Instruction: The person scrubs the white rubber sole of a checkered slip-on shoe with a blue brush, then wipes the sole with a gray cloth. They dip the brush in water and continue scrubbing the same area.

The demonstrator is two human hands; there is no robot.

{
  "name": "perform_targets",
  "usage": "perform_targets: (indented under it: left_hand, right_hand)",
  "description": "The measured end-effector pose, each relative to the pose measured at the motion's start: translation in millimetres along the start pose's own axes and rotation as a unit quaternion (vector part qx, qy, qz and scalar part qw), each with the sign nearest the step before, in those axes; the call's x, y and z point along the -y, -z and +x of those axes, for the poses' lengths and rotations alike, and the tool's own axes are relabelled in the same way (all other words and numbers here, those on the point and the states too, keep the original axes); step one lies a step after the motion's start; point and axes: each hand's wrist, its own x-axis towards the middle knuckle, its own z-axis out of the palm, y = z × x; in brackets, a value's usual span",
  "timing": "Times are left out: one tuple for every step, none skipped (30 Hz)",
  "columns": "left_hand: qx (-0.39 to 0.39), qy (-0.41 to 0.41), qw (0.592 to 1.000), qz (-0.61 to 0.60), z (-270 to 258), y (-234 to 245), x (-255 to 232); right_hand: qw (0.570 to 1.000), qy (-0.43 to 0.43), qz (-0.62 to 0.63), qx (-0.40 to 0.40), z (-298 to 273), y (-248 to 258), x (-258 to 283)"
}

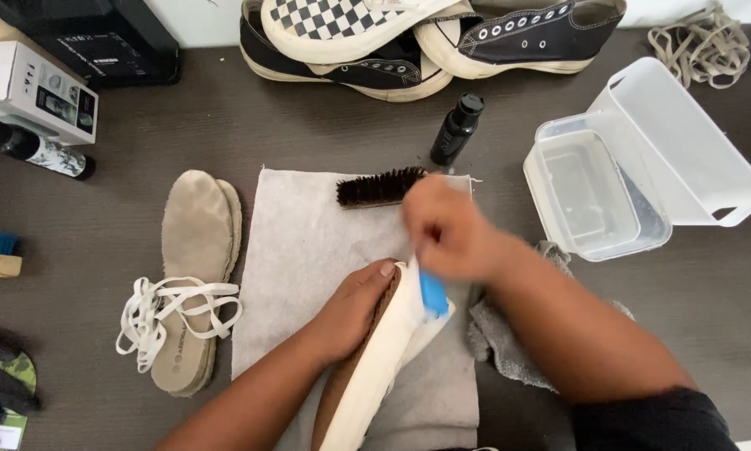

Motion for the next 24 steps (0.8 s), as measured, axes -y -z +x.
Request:
perform_targets:
  left_hand:
    - [0.003, -0.002, 1.0, 0.002, 1.2, 2.4, 7.3]
    - [0.005, -0.005, 1.0, 0.003, 3.0, 4.4, 14.7]
    - [0.005, -0.006, 1.0, 0.002, 3.2, 2.6, 11.4]
    - [0.004, -0.003, 1.0, -0.002, 3.7, 1.7, 7.3]
    - [0.003, 0.0, 1.0, -0.007, 4.7, 0.6, 3.4]
    - [0.003, 0.004, 1.0, -0.007, 1.2, -0.9, -1.6]
    - [-0.005, 0.002, 1.0, 0.009, -2.2, -2.4, -6.4]
    - [-0.014, -0.001, 1.0, 0.024, -5.5, -4.0, -11.4]
    - [-0.013, 0.002, 1.0, 0.025, -6.0, -3.3, -8.4]
    - [-0.014, -0.004, 1.0, 0.02, -4.9, -3.4, -5.9]
    - [-0.015, -0.009, 1.0, 0.014, -3.8, -3.4, -4.0]
    - [-0.015, -0.011, 1.0, 0.015, -2.4, -2.9, -3.5]
    - [-0.016, -0.004, 1.0, 0.017, -0.5, -2.6, -3.0]
    - [-0.017, 0.006, 1.0, 0.017, -0.4, -2.6, -1.1]
    - [-0.017, 0.007, 1.0, 0.018, -1.4, -4.2, -1.5]
    - [-0.017, 0.009, 1.0, 0.016, -3.0, -4.8, -2.5]
    - [-0.018, 0.01, 1.0, 0.013, -4.8, -5.3, -3.6]
    - [-0.018, 0.011, 1.0, 0.013, -5.7, -5.7, -2.4]
    - [-0.014, 0.008, 1.0, 0.021, -6.8, -5.7, -1.5]
    - [-0.009, 0.002, 1.0, 0.029, -5.6, -5.6, -1.7]
    - [-0.009, -0.002, 1.0, 0.029, -1.9, -4.6, -3.5]
    - [-0.009, 0.002, 1.0, 0.022, -0.1, -4.5, -2.9]
    - [-0.009, 0.007, 1.0, 0.015, 2.3, -4.4, -1.7]
    - [-0.008, 0.011, 1.0, 0.014, -0.1, -5.4, -4.4]
  right_hand:
    - [0.999, -0.044, -0.01, -0.004, 4.7, 6.4, -1.6]
    - [0.996, -0.087, -0.021, -0.006, 9.7, 13.5, -3.4]
    - [0.996, -0.087, -0.021, -0.004, 17.2, 6.7, 15.0]
    - [0.999, -0.04, -0.02, 0.013, 24.9, -0.1, 33.0]
    - [0.999, 0.007, -0.02, 0.03, 32.2, -6.8, 50.6]
    - [0.999, 0.005, -0.019, 0.028, 25.7, -6.3, 36.6]
    - [0.999, 0.016, -0.001, 0.029, 18.9, -6.0, 22.5]
    - [0.999, 0.028, 0.016, 0.031, 12.4, -5.5, 8.7]
    - [0.999, 0.026, 0.017, 0.029, 12.4, 0.9, 7.1]
    - [1.0, 0.003, -0.017, 0.02, 14.3, 9.5, 4.7]
    - [0.998, -0.021, -0.051, 0.012, 16.7, 18.2, 2.4]
    - [0.998, -0.019, -0.052, 0.013, 20.6, 9.9, 16.0]
    - [0.999, -0.001, -0.037, 0.026, 24.2, 1.9, 29.3]
    - [0.999, 0.014, -0.019, 0.037, 25.7, -7.9, 43.5]
    - [0.999, 0.014, -0.019, 0.036, 8.9, -7.7, 21.8]
    - [1.0, 0.016, -0.007, 0.018, -7.9, -8.8, 0.1]
    - [1.0, 0.018, 0.005, 0.0, -24.6, -10.2, -21.4]
    - [1.0, 0.018, 0.005, 0.0, -17.8, -3.1, -20.0]
    - [1.0, -0.014, 0.004, -0.004, -10.6, 3.8, -18.7]
    - [0.999, -0.043, 0.0, -0.005, -1.4, 12.9, -18.7]
    - [0.999, -0.041, -0.001, -0.003, 12.7, 8.0, 5.2]
    - [1.0, -0.024, -0.001, 0.013, 23.6, 1.1, 30.1]
    - [1.0, -0.008, 0.0, 0.029, 34.2, -5.6, 54.3]
    - [1.0, -0.011, 0.001, 0.027, 20.0, -6.4, 34.5]
